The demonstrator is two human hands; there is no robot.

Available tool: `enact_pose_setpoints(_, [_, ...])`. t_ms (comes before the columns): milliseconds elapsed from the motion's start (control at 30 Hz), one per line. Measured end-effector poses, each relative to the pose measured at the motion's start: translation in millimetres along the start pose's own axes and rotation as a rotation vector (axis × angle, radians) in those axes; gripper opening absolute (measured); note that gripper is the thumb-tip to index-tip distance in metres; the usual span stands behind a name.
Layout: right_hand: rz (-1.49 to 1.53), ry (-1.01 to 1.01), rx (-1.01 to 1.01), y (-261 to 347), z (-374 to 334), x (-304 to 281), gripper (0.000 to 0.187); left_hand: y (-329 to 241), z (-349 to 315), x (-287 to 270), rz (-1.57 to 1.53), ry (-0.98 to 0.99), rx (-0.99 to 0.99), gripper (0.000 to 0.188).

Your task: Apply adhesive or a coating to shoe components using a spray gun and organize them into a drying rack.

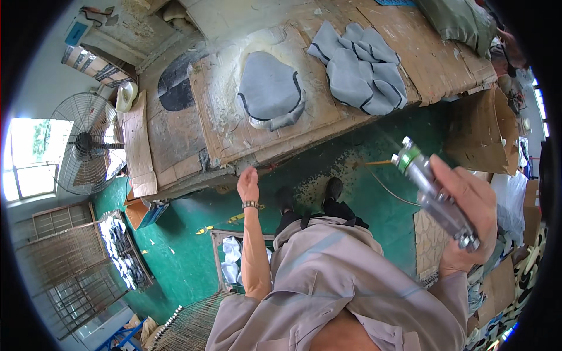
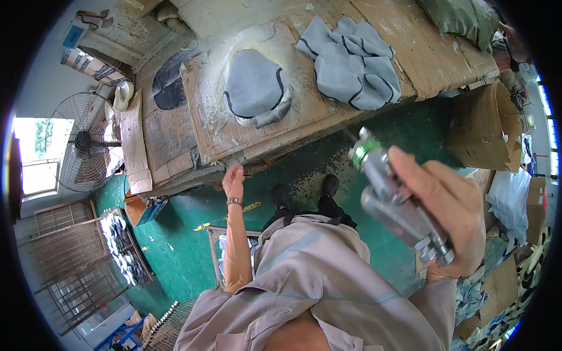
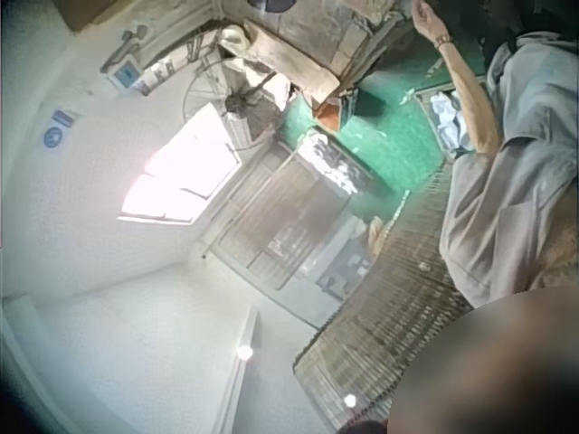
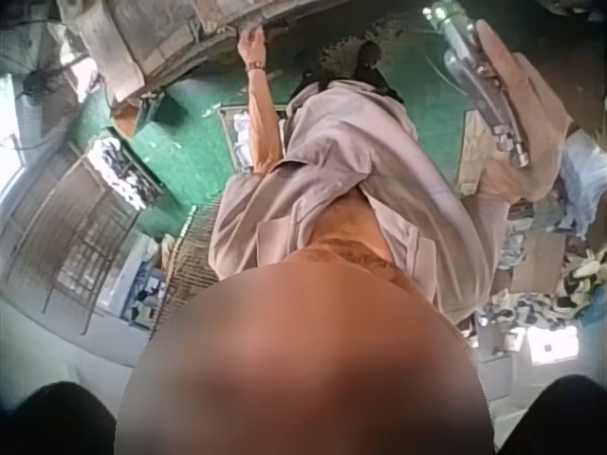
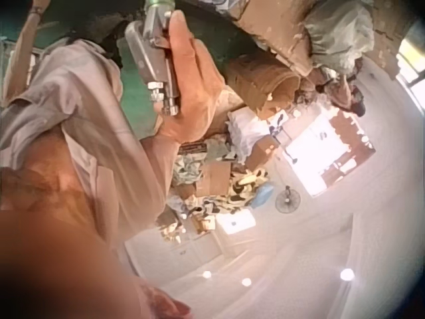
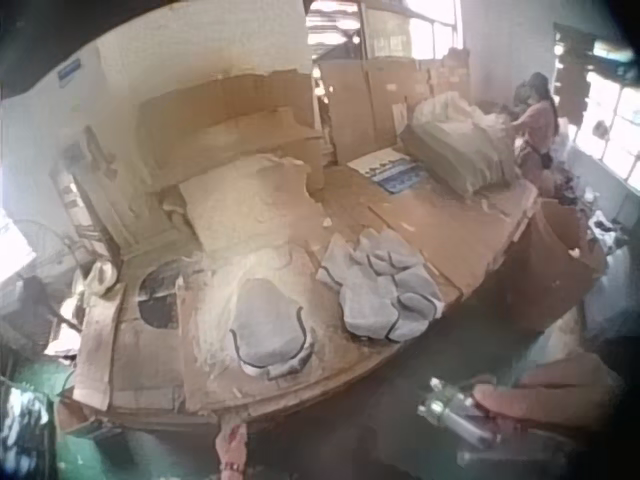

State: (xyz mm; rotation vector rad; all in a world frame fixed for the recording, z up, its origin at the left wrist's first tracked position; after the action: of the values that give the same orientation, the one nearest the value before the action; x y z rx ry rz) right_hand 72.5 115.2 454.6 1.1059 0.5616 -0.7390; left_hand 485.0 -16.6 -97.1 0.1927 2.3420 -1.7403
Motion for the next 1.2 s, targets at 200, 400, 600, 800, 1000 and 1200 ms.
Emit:
enact_pose_setpoints(200, [0.131,0.174,0.01,-11.5,-12.8,6.2,0.062,-119.7,33.6,-2.4,-0.106,-0.296,0.269,0.026])
enact_pose_setpoints(400, [0.174,0.409,-0.071,-21.3,-24.8,11.8,0.068,-219.8,79.3,49.8,0.457,-0.235,0.504,0.043])
enact_pose_setpoints(600, [0.219,0.302,0.015,-39.4,-30.8,-5.5,0.062,-251.1,101.3,87.4,0.82,-0.207,0.723,0.041])
enact_pose_setpoints(800, [0.134,0.212,-0.017,-45.4,-32.4,-15.5,0.064,-259.6,111.5,88.3,0.834,-0.211,0.785,0.029])
enact_pose_setpoints(1000, [0.187,0.284,-0.013,-52.7,-26.8,-10.3,0.06,-288.6,123.2,89.3,0.829,-0.202,0.779,0.02])
enact_pose_setpoints(1200, [0.186,0.297,-0.06,-45.9,-14.3,6.3,0.061,-288.8,132.2,89.2,0.836,-0.134,0.651,0.019])
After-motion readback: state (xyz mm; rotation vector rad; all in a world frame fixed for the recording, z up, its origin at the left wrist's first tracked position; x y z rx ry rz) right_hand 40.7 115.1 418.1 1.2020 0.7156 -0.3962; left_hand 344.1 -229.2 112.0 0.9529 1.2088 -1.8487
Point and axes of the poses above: each hand's wrist, its own z-axis towards the middle knuckle, its own x-axis out of the palm, y = z × x, the point moved 10 cm from there along z, towards the middle knuckle, and after that the axes turned 5 degrees about z, right-handed, at the moved point
